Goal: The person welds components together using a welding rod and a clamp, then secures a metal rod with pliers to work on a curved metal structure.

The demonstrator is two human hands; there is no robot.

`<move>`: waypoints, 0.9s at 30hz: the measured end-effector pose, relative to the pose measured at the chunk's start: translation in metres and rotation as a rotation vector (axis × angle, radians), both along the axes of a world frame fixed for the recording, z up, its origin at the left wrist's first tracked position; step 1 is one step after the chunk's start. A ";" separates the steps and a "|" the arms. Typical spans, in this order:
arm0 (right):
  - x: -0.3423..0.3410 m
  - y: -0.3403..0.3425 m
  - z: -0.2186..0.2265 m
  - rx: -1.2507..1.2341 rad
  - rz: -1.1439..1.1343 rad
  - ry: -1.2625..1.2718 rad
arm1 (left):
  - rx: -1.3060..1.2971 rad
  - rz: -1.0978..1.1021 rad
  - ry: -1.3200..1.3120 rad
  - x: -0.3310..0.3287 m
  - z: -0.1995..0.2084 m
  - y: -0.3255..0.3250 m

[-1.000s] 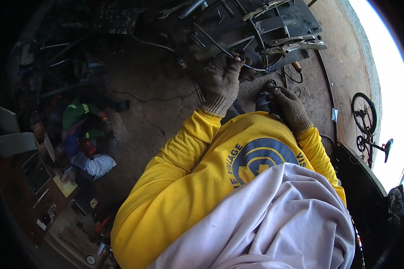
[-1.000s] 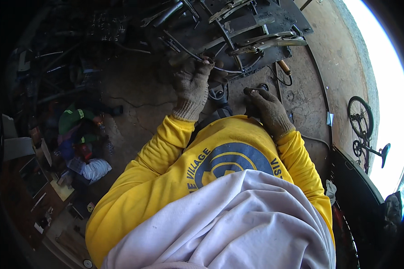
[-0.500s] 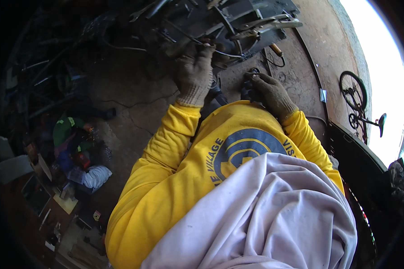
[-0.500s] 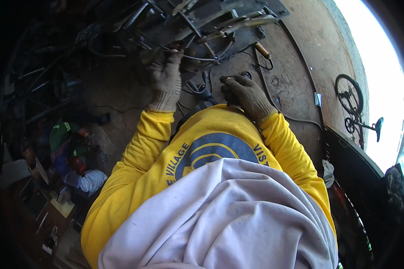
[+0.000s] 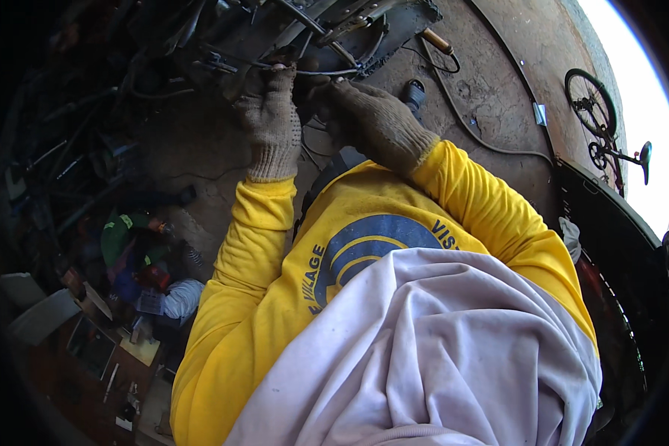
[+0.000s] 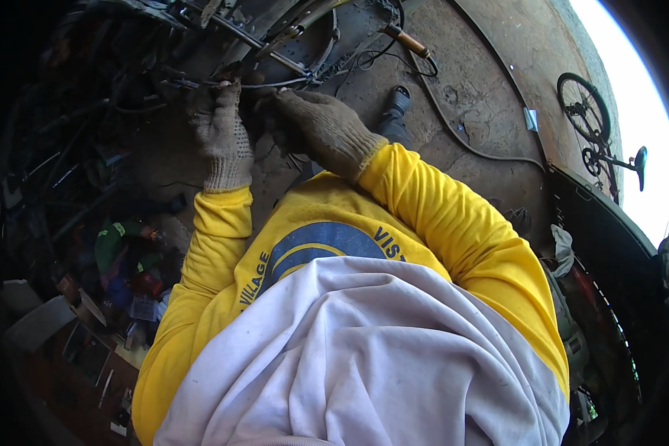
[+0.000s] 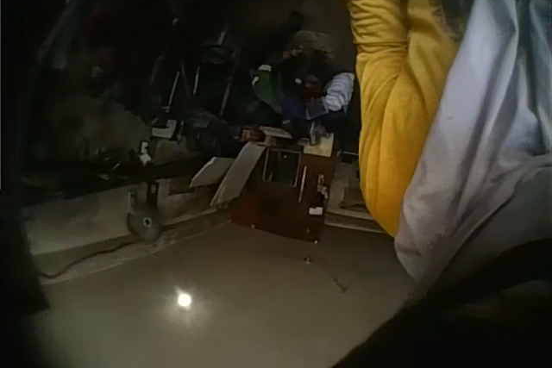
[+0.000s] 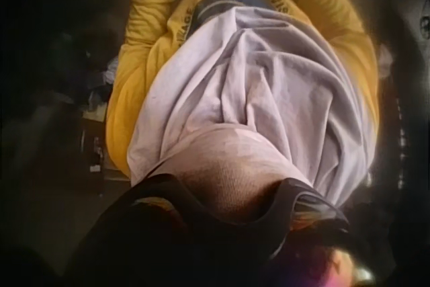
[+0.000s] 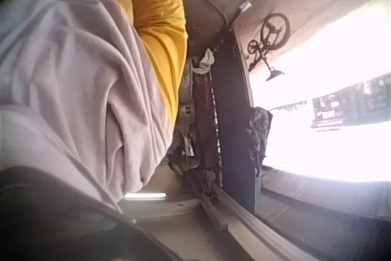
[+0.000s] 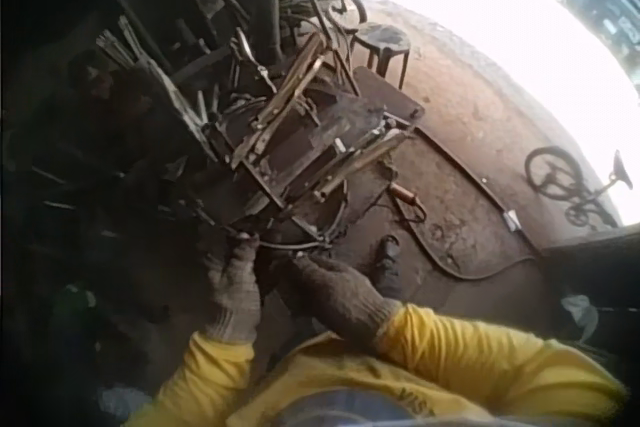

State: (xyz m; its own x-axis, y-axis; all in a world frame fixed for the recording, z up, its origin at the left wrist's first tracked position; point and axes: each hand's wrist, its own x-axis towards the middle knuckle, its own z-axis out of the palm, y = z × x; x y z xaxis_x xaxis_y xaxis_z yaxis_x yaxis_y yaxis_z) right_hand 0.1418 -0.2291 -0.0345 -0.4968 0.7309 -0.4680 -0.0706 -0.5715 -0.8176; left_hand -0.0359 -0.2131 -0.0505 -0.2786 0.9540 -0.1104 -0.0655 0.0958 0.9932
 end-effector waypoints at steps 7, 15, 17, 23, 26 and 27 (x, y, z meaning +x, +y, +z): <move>-0.024 0.001 -0.018 0.247 -0.223 -0.061 | -0.067 0.018 -0.216 0.003 0.003 -0.004; -0.022 -0.001 -0.030 -0.067 -0.185 0.033 | 0.085 -0.026 0.267 -0.008 -0.012 -0.005; -0.024 -0.004 -0.040 0.183 -0.201 0.031 | 0.022 -0.018 0.159 -0.006 -0.007 -0.003; -0.025 0.001 -0.019 0.064 -0.287 0.005 | -0.055 -0.030 0.064 -0.011 -0.015 -0.002; -0.024 0.005 -0.015 -0.045 -0.253 0.008 | -0.119 -0.005 -0.121 -0.002 0.004 -0.005; -0.027 0.006 -0.014 -0.078 -0.240 0.023 | -0.163 0.011 -0.265 0.001 0.011 -0.006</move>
